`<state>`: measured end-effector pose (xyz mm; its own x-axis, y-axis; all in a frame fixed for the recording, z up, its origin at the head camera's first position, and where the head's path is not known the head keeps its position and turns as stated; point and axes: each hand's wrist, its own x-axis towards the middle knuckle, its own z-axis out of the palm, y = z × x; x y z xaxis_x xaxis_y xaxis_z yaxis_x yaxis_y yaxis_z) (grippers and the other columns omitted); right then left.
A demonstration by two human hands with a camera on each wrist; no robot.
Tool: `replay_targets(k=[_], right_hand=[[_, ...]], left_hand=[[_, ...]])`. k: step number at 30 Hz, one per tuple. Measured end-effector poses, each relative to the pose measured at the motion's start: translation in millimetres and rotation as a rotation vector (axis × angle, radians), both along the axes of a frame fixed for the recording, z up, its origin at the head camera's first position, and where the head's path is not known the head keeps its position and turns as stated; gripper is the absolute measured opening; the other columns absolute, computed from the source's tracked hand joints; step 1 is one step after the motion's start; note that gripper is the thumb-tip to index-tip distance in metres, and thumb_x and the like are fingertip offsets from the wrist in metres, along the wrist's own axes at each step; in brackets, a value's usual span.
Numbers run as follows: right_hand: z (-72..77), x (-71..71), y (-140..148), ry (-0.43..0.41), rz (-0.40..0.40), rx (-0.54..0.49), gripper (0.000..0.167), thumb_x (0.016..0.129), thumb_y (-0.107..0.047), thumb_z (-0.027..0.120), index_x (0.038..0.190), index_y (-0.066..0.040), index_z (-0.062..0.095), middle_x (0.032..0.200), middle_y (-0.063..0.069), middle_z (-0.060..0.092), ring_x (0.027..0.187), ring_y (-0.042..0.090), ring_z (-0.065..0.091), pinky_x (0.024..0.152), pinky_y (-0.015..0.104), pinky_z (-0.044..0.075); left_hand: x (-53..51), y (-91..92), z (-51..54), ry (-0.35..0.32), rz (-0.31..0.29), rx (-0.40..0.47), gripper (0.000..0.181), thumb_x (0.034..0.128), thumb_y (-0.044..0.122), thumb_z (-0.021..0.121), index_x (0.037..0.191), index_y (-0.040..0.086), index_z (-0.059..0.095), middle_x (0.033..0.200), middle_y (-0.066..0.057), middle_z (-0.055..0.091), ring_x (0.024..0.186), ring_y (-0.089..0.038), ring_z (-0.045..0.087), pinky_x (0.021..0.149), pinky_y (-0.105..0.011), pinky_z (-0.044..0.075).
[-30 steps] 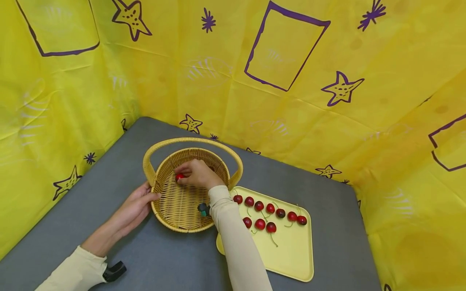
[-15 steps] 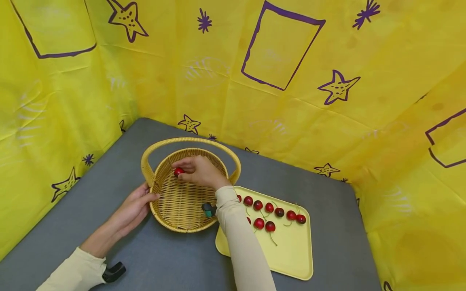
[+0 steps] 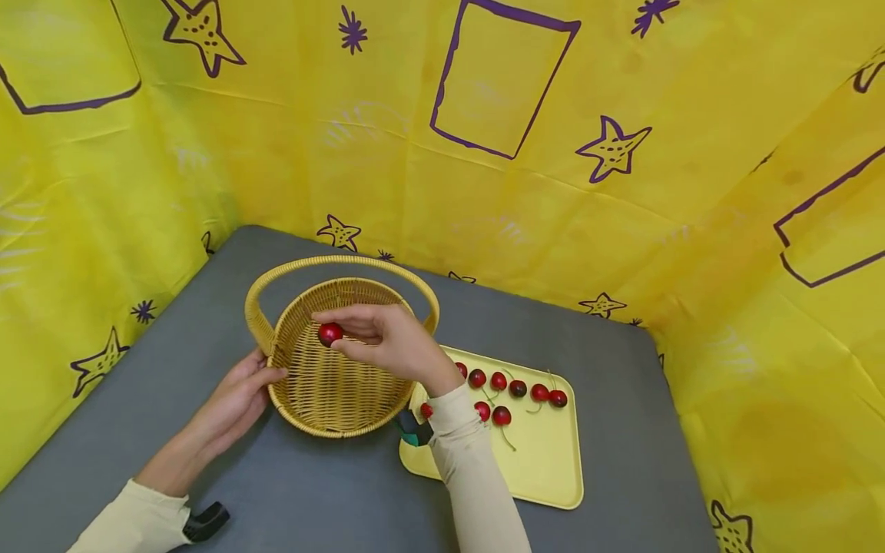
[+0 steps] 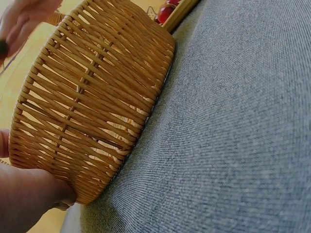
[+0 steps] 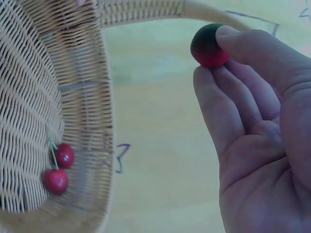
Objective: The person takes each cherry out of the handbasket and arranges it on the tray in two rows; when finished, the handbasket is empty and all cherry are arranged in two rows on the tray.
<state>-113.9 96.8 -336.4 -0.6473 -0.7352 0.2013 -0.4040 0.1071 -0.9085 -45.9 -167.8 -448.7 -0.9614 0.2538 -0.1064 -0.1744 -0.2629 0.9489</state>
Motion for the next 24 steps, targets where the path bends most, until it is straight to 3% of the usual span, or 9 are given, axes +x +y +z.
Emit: replay_targets(k=[5,11,17,24], right_hand=[[5.7,27.7,29.2,0.008,-0.026,-0.050,0.042,0.099,-0.003,0.073,0.140,-0.011,0.070,0.142,0.001,0.068,0.128,0.019,0.067,0.101,0.040,0.056],[-2.1,54.4,91.0,0.026,-0.144,-0.122,0.043,0.096,0.007,0.072,0.138,-0.002,0.069,0.141,0.013,0.068,0.126,0.030,0.067,0.100,0.043,0.056],[-26.6,75.1,163.6,0.105,-0.339,-0.062,0.049,0.094,0.011,0.071,0.141,-0.002,0.066,0.142,0.018,0.066,0.126,0.026,0.068,0.097,0.037,0.056],[-65.8,94.3,224.0,0.065,-0.455,0.044,0.050,0.095,0.010,0.072,0.142,-0.005,0.066,0.141,0.020,0.066,0.125,0.020,0.068,0.098,0.032,0.055]], left_hand=[[0.2,-0.2,0.4,0.005,0.001,0.006,0.071,0.1070,-0.003,0.040,0.168,0.003,0.005,0.169,-0.023,0.020,0.155,-0.028,0.020,0.110,-0.016,0.031],[-0.1,0.1,1.3,0.013,-0.018,0.021,0.074,0.1075,-0.004,0.039,0.170,0.007,0.000,0.174,-0.018,0.013,0.159,-0.027,0.011,0.117,-0.021,0.026],[0.6,0.6,1.0,0.011,-0.020,0.025,0.076,0.1078,-0.004,0.040,0.170,0.008,-0.002,0.175,-0.017,0.009,0.161,-0.029,0.006,0.121,-0.024,0.023],[0.3,0.6,1.0,0.003,-0.017,0.022,0.074,0.1079,-0.004,0.039,0.169,0.005,-0.001,0.174,-0.019,0.010,0.160,-0.029,0.009,0.118,-0.023,0.027]])
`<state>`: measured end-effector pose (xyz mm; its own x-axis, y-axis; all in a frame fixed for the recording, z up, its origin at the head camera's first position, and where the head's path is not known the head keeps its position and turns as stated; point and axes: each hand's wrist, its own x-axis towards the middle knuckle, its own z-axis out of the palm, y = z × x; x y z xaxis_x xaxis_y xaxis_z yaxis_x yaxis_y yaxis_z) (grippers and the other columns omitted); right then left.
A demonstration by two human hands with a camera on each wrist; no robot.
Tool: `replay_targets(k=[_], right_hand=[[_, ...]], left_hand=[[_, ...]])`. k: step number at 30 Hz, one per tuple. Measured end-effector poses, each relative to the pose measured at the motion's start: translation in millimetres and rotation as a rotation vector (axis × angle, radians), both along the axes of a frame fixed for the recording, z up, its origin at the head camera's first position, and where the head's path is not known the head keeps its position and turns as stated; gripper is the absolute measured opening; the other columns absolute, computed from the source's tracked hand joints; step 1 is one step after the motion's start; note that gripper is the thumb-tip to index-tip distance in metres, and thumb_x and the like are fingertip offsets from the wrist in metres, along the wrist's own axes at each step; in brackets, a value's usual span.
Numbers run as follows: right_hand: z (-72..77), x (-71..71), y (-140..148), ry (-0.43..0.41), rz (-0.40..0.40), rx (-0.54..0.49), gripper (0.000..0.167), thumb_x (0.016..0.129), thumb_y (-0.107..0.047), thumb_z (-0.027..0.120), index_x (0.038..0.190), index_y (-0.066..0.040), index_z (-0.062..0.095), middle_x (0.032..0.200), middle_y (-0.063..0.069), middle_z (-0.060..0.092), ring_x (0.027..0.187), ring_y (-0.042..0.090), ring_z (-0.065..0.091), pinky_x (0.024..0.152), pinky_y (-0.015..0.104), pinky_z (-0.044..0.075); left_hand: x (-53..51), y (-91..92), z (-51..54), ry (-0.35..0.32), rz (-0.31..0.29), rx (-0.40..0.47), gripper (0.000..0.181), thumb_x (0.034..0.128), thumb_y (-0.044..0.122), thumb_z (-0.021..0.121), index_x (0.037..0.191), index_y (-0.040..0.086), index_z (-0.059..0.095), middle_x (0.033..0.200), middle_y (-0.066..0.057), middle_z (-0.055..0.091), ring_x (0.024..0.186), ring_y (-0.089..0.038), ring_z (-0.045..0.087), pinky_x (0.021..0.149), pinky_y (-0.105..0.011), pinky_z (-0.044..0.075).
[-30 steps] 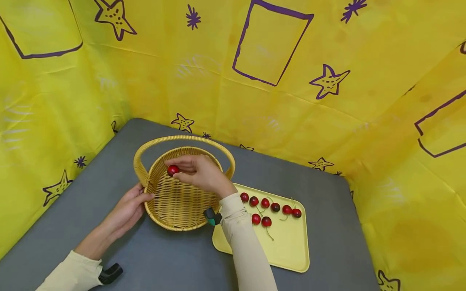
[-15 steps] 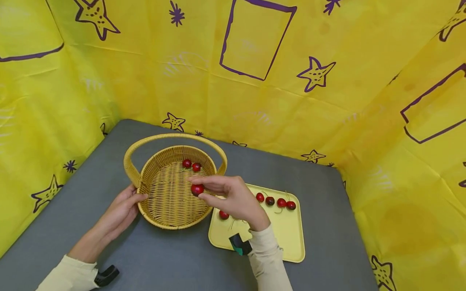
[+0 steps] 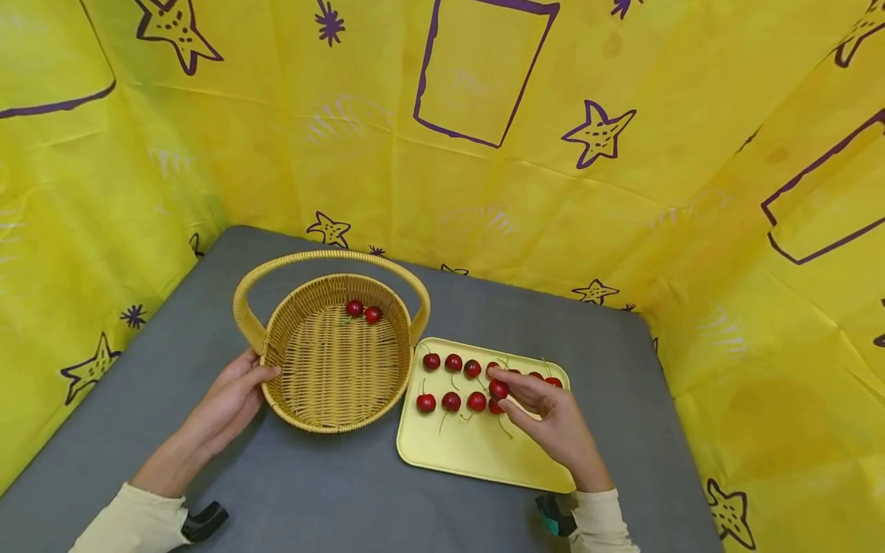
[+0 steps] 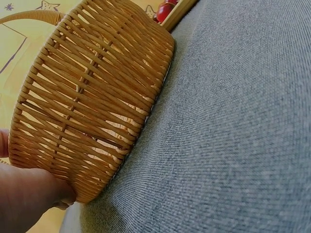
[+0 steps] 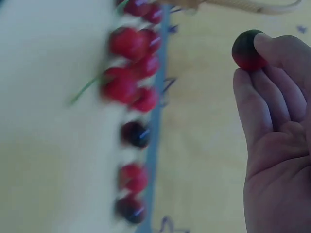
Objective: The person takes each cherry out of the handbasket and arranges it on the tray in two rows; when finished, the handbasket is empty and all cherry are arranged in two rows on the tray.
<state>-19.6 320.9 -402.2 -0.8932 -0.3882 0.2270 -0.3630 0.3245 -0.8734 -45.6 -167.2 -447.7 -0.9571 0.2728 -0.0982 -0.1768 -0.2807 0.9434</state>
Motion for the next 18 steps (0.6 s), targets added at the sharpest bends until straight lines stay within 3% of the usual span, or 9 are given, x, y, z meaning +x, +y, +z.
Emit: replay_targets(k=[9,18], right_hand=[[-32.3,14.3,35.7,-0.033,-0.106,0.170,0.051,0.093,0.005,0.076,0.141,-0.011,0.068,0.139,0.010,0.070,0.122,0.012,0.069,0.093,0.024,0.056],[-53.0,16.6,45.3,0.013,-0.081,0.224,0.050,0.092,0.008,0.075,0.140,-0.007,0.069,0.138,0.011,0.070,0.124,0.012,0.067,0.093,0.026,0.056]], left_hand=[[0.0,0.3,0.0,0.006,0.004,-0.004,0.074,0.1073,-0.004,0.038,0.169,0.005,-0.001,0.174,-0.019,0.011,0.160,-0.029,0.009,0.122,-0.027,0.024],[0.1,1.4,0.3,-0.001,0.011,-0.010,0.073,0.1079,-0.004,0.039,0.169,0.005,0.000,0.173,-0.020,0.012,0.159,-0.029,0.010,0.119,-0.024,0.026]])
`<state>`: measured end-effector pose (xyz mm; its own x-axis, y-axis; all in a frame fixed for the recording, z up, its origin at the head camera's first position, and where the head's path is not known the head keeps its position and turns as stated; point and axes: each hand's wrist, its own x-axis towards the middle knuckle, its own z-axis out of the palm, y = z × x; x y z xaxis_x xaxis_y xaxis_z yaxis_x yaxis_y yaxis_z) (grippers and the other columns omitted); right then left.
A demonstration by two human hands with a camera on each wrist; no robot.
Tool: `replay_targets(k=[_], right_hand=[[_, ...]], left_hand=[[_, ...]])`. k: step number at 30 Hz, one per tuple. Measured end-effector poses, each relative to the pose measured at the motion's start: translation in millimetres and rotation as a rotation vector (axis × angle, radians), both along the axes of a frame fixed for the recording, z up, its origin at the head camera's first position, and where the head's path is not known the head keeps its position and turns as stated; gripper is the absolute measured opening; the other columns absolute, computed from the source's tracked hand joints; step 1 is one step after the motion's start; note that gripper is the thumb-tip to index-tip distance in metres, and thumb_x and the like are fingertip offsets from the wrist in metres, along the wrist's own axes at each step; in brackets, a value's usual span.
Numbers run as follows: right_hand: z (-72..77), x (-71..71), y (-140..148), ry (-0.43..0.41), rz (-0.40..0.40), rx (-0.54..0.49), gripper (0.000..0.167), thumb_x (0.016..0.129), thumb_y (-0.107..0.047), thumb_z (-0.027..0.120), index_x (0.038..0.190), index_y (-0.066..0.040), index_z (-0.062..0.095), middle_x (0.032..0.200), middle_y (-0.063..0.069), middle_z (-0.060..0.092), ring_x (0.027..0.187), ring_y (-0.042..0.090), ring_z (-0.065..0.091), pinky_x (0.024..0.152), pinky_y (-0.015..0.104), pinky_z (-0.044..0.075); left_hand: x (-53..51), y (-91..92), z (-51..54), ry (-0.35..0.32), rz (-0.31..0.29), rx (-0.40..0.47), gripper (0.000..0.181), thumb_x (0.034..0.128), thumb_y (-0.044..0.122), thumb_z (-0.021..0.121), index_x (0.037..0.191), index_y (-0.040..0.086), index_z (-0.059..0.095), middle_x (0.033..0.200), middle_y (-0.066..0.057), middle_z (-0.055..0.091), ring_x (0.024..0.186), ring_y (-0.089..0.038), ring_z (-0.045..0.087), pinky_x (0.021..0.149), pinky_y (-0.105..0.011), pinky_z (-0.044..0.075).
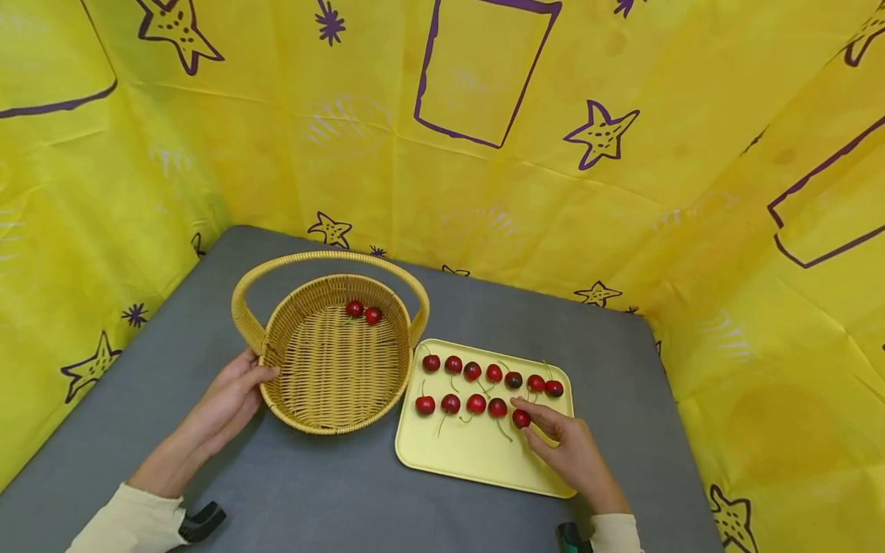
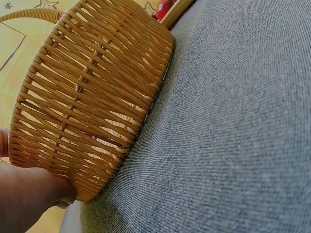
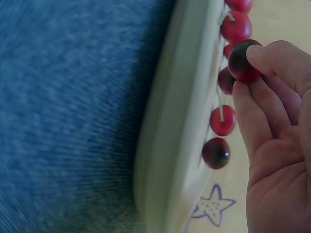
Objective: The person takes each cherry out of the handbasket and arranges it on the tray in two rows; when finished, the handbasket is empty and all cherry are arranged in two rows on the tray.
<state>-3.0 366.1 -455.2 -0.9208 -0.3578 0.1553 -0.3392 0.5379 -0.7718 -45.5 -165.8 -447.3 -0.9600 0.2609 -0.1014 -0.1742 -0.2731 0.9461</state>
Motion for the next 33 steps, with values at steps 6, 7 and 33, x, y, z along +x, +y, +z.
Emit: replay_targets(k=[6,7,33], right_hand=[[-5.2,-2.2,-0.2,0.006,0.017,0.026,0.051,0.093,0.006,0.076,0.142,-0.007,0.067,0.140,0.011,0.068,0.126,0.013,0.065,0.095,0.022,0.054],[-6.3,-2.4,-0.1,0.011,0.018,0.029,0.051,0.093,0.006,0.076,0.142,-0.007,0.067,0.141,0.011,0.068,0.126,0.014,0.065,0.095,0.022,0.054],[52.2,-19.2,-41.3,0.126,0.039,0.066,0.055,0.095,0.000,0.077,0.146,-0.014,0.065,0.144,0.003,0.067,0.129,0.014,0.065,0.099,0.025,0.053]], left_hand=[[0.5,-0.2,-0.7,0.001,0.002,0.010,0.073,0.1069,-0.005,0.038,0.169,0.004,0.001,0.172,-0.021,0.013,0.159,-0.029,0.012,0.120,-0.024,0.026],[0.8,-0.3,-1.0,0.000,0.001,0.009,0.073,0.1069,-0.005,0.038,0.169,0.004,0.001,0.172,-0.021,0.013,0.159,-0.029,0.012,0.120,-0.024,0.026],[0.1,-1.7,-1.1,0.004,-0.007,0.014,0.074,0.1073,-0.003,0.040,0.169,0.006,0.000,0.174,-0.019,0.012,0.160,-0.030,0.010,0.116,-0.020,0.028]])
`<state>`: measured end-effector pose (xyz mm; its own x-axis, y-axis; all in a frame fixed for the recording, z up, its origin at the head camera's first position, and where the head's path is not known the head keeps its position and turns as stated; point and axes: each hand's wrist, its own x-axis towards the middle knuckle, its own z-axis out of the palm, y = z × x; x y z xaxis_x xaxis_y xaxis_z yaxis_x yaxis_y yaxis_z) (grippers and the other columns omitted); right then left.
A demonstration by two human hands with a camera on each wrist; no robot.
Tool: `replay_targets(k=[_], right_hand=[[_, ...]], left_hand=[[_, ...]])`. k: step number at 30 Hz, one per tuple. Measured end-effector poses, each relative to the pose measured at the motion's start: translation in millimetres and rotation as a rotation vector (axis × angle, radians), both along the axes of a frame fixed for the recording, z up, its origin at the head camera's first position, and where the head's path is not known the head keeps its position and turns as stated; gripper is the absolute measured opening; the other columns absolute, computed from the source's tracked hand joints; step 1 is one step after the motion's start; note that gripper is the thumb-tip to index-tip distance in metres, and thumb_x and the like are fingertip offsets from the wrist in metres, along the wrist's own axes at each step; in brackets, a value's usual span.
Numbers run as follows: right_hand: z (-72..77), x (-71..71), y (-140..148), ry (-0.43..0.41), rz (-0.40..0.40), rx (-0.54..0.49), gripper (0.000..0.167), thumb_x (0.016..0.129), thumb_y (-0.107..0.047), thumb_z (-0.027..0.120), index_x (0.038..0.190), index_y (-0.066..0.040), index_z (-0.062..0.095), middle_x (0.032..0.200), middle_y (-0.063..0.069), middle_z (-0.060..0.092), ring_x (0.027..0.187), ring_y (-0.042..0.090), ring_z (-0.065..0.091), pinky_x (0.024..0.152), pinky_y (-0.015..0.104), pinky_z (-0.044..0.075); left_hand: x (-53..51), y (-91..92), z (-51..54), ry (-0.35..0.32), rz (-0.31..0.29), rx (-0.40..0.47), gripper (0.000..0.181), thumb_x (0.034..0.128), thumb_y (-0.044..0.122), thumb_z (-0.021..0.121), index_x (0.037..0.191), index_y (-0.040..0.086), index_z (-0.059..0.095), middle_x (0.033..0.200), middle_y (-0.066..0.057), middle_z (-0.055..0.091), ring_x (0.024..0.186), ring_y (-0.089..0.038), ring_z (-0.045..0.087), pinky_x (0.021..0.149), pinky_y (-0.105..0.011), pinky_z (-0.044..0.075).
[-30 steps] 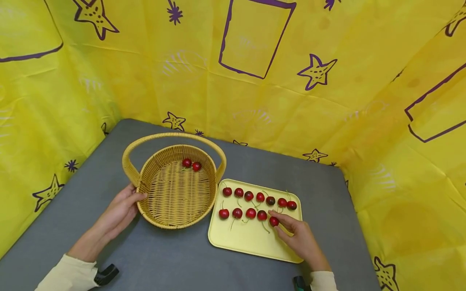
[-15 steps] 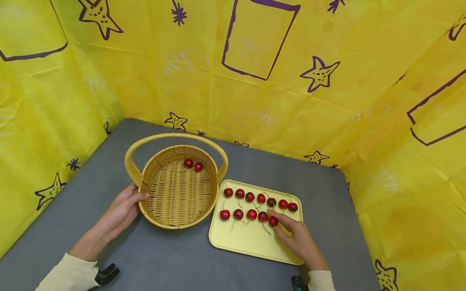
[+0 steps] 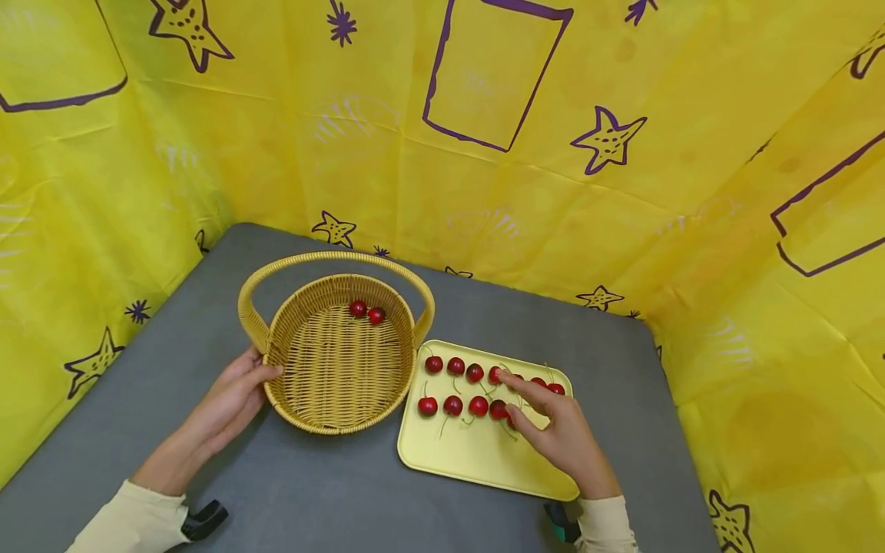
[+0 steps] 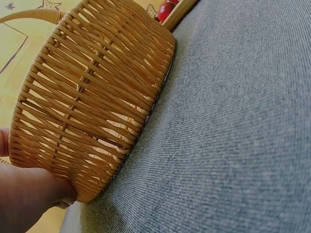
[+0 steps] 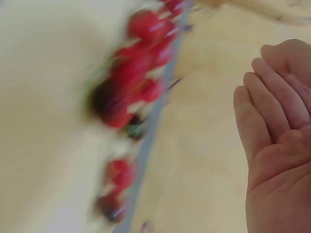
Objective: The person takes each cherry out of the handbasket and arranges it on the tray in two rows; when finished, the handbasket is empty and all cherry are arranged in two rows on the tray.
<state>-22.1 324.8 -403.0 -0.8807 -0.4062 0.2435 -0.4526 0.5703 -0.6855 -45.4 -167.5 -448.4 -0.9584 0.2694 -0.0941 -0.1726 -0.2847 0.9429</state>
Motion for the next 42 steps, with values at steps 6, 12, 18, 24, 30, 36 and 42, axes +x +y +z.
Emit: replay_targets(k=[6,12,18,24,30,36,42], right_hand=[[26.8,-22.4,-52.4,0.077,0.154,-0.130,0.052,0.094,0.001,0.076,0.143,-0.014,0.068,0.141,0.006,0.069,0.125,0.018,0.068,0.093,0.027,0.058],[42.9,-45.1,-118.0,0.055,0.254,-0.221,0.053,0.096,0.002,0.074,0.145,-0.015,0.066,0.144,0.007,0.067,0.125,0.021,0.068,0.096,0.033,0.058],[51.0,-72.7,-176.3,0.029,0.246,-0.221,0.046,0.104,-0.014,0.069,0.149,-0.019,0.063,0.148,0.000,0.064,0.130,0.014,0.064,0.102,0.033,0.055],[59.9,-102.5,-221.0,-0.004,0.148,-0.241,0.044,0.105,-0.031,0.068,0.149,-0.025,0.062,0.147,-0.004,0.064,0.131,0.010,0.063,0.103,0.032,0.054],[52.8,-130.2,-248.5,-0.104,0.047,-0.297,0.045,0.103,-0.034,0.071,0.144,-0.016,0.066,0.141,0.002,0.069,0.130,0.020,0.066,0.101,0.028,0.054],[26.4,-150.0,-258.9,-0.149,0.007,-0.241,0.043,0.101,-0.027,0.075,0.142,-0.016,0.068,0.140,0.002,0.069,0.125,0.017,0.068,0.098,0.025,0.055],[7.3,-158.7,-257.3,-0.162,-0.017,-0.163,0.044,0.099,-0.020,0.077,0.142,-0.013,0.068,0.140,0.004,0.069,0.124,0.022,0.069,0.099,0.030,0.056]], left_hand=[[-1.5,0.1,0.1,0.000,0.005,0.004,0.074,0.1067,-0.004,0.041,0.169,0.005,0.001,0.174,-0.020,0.012,0.160,-0.030,0.009,0.115,-0.018,0.028],[-3.2,1.3,-1.2,0.009,0.002,0.011,0.076,0.1061,-0.005,0.039,0.169,0.006,-0.001,0.175,-0.017,0.009,0.160,-0.030,0.006,0.119,-0.023,0.025],[-4.4,2.3,-1.5,0.007,0.005,0.010,0.074,0.1062,-0.005,0.039,0.169,0.005,0.002,0.173,-0.020,0.013,0.159,-0.030,0.009,0.113,-0.017,0.029],[-5.2,2.4,-1.0,0.007,0.016,0.017,0.076,0.1050,-0.006,0.039,0.169,0.004,0.000,0.174,-0.019,0.011,0.160,-0.030,0.007,0.112,-0.015,0.028],[-2.9,0.8,-1.0,-0.003,0.016,0.011,0.078,0.1051,-0.006,0.039,0.170,0.007,-0.002,0.176,-0.015,0.010,0.160,-0.028,0.005,0.116,-0.019,0.024],[-0.4,0.6,-1.4,-0.016,0.017,0.012,0.078,0.1051,-0.005,0.041,0.170,0.007,-0.002,0.175,-0.016,0.012,0.160,-0.029,0.007,0.112,-0.015,0.028],[-0.6,1.0,-1.3,-0.018,0.025,0.014,0.078,0.1048,-0.006,0.040,0.170,0.007,-0.002,0.175,-0.015,0.011,0.160,-0.029,0.006,0.112,-0.014,0.028]])
